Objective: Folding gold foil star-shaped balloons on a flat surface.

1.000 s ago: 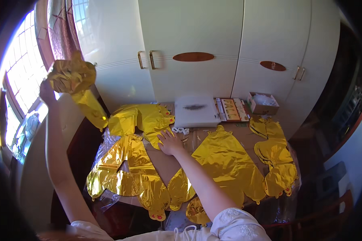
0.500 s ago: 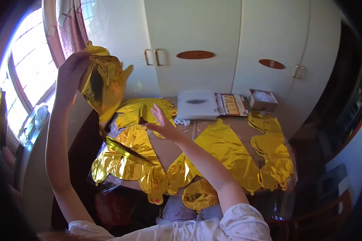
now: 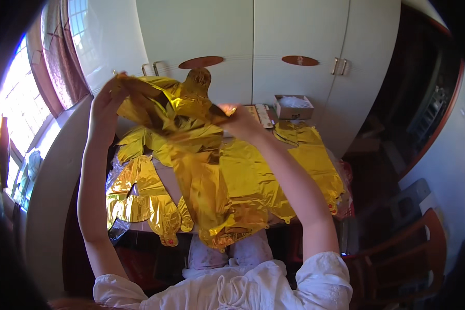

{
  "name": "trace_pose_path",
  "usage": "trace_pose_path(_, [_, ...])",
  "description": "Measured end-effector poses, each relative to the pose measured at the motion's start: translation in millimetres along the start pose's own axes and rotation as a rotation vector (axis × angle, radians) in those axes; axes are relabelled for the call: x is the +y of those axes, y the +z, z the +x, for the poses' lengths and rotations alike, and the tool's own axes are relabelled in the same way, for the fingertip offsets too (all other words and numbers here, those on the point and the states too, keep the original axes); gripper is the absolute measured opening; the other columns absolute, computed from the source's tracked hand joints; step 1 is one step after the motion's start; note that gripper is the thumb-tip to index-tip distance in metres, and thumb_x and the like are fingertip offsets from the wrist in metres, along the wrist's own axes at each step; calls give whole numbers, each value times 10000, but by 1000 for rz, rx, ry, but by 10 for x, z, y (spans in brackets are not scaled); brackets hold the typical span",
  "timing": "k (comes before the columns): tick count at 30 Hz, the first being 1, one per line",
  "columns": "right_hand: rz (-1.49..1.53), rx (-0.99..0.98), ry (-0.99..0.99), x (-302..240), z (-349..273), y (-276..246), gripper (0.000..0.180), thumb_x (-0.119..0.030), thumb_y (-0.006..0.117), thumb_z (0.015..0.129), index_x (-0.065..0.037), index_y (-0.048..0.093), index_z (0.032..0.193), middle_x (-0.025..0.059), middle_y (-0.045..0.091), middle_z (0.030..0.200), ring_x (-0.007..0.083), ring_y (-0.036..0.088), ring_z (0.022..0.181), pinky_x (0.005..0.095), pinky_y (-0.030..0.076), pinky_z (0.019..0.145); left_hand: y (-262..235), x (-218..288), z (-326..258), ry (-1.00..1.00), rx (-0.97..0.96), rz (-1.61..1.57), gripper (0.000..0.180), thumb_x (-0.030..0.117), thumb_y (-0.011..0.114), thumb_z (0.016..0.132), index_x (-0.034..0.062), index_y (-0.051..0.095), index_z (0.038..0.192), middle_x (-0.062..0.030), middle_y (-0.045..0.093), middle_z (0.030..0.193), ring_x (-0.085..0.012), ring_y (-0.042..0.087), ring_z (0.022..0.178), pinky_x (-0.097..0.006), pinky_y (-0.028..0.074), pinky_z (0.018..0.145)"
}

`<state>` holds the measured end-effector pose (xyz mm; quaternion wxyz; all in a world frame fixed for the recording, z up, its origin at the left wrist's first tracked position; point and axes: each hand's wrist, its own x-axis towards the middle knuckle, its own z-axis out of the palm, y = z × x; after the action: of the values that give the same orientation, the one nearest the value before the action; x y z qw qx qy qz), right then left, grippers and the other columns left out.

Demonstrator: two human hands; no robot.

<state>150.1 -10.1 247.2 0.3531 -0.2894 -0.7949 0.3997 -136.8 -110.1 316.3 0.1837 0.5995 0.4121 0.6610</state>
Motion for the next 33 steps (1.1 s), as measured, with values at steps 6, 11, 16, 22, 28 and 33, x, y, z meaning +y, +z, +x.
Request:
trace_pose_path(6, [-172, 263, 198, 532, 334, -651, 326, -291, 703, 875, 18, 687, 977, 99, 717, 807, 169, 678, 759, 318, 513, 704, 274, -291, 324, -45, -99, 190, 323, 66, 607, 950, 20, 568, 1268, -41, 681, 983, -53, 573, 891, -204, 444, 796])
trace_pose_path(11, [-368, 359, 23, 512, 97, -741, 331, -269, 611, 951, 44, 675, 1039, 118, 707, 817, 166, 637, 741, 315, 502, 709, 461, -72, -12, 130, -66, 143, 537, -7, 582, 945, 82, 396, 1441, -98, 683, 1022, -72, 585, 948, -230, 466, 801])
trace_pose_path(16, [-592, 412, -365, 652, -871, -377, 226, -178, 654, 888, -61, 706, 1074, 98, 728, 970, 219, 709, 874, 308, 557, 750, 287, -289, -965, 349, -189, 377, 286, -69, 672, 812, 16, 635, 1083, -86, 707, 965, -158, 657, 886, -289, 526, 797])
trace_pose_path(22, [-610, 159, -435, 1498, -1720, 120, 251, -93, 600, 853, -107, 710, 1079, 38, 697, 1150, 218, 667, 1037, 359, 534, 876, 281, -837, -2201, 308, -552, 526, 270, -32, 686, 699, 112, 680, 927, 2, 723, 1049, -223, 617, 1182, -449, 442, 959])
trace_pose_path(28, [-950, 12, -468, 1912, -1970, 298, 239, -137, 605, 829, -170, 724, 1033, -46, 703, 1106, 107, 647, 912, 287, 477, 762, 443, -1303, -2751, 303, -647, 691, 216, 43, 708, 739, 121, 682, 939, 2, 714, 1077, -198, 600, 1202, -453, 429, 994])
trace_pose_path(33, [-1018, 26, -530, 1703, -2022, 364, 199, -160, 623, 834, -160, 726, 1004, -71, 695, 1030, 82, 609, 819, 267, 438, 729, 389, -1419, -2820, 220, -634, 696, 243, 37, 695, 713, 110, 682, 944, -2, 707, 1109, -211, 586, 1223, -458, 412, 1016])
